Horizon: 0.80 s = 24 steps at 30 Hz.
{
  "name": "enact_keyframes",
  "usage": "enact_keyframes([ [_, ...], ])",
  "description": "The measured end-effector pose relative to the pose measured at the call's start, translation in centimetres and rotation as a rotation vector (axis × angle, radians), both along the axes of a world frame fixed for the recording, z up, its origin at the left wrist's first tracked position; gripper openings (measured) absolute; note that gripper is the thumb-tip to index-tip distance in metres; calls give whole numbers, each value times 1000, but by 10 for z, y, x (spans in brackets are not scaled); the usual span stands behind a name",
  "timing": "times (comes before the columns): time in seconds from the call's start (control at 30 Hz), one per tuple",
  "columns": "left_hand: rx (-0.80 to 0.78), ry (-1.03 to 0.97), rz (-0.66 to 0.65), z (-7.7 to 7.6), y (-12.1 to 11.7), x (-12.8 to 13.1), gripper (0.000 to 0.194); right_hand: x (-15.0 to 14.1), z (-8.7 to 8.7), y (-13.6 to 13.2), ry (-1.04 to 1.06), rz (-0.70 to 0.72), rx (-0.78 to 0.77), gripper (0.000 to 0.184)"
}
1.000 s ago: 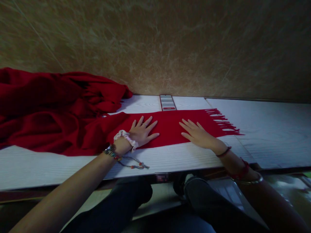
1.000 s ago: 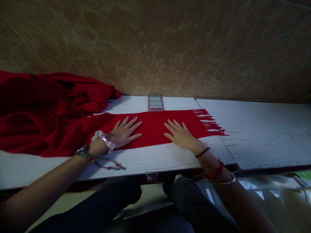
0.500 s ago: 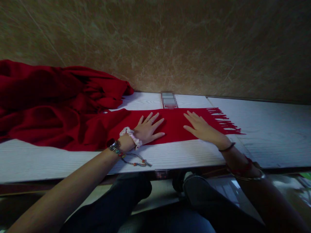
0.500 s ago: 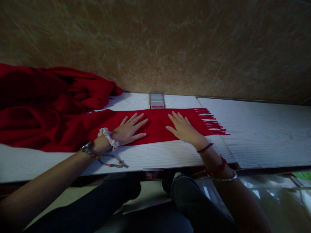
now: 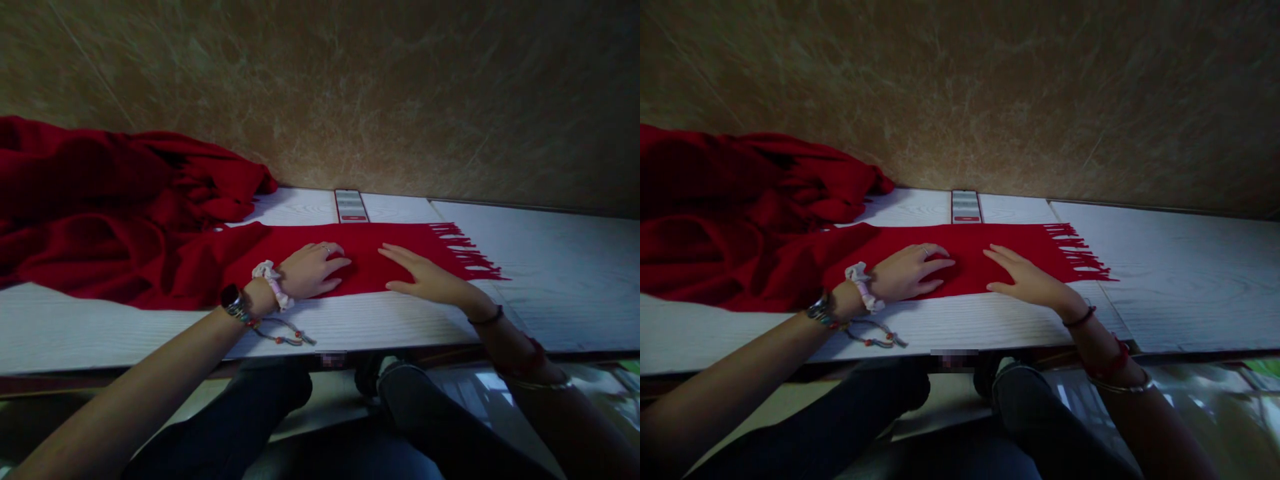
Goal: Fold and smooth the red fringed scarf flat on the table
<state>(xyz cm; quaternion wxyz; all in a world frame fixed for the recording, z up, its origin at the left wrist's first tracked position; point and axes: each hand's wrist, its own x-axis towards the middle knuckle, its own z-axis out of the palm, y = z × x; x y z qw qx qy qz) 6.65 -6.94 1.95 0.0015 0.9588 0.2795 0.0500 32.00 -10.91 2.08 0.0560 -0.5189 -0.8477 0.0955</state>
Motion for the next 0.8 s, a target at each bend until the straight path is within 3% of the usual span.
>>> enact_keyframes([
  [0.1, -33, -5, -161, 3, -2, 2, 36, -8, 11, -6, 9, 181, 25, 40],
  [0.2, -49, -9, -195, 2, -3, 1, 32, -11, 10, -8, -32, 253, 120, 34],
  [0.37, -29, -40, -168, -1, -2, -2, 49, -8, -2, -7, -82, 231, 225, 48],
  [0.47, 21, -46, -132, -2, -3, -2, 49, -9, -6, -8, -61, 195, 256, 49],
  [0.63, 172, -77, -111, -2, -6, 1, 30, -6, -5, -12, -127, 170, 369, 33],
  [0.8, 315, -77, -201, -2, -6, 4, 23, 7, -5, -16, -180, 173, 462, 19],
])
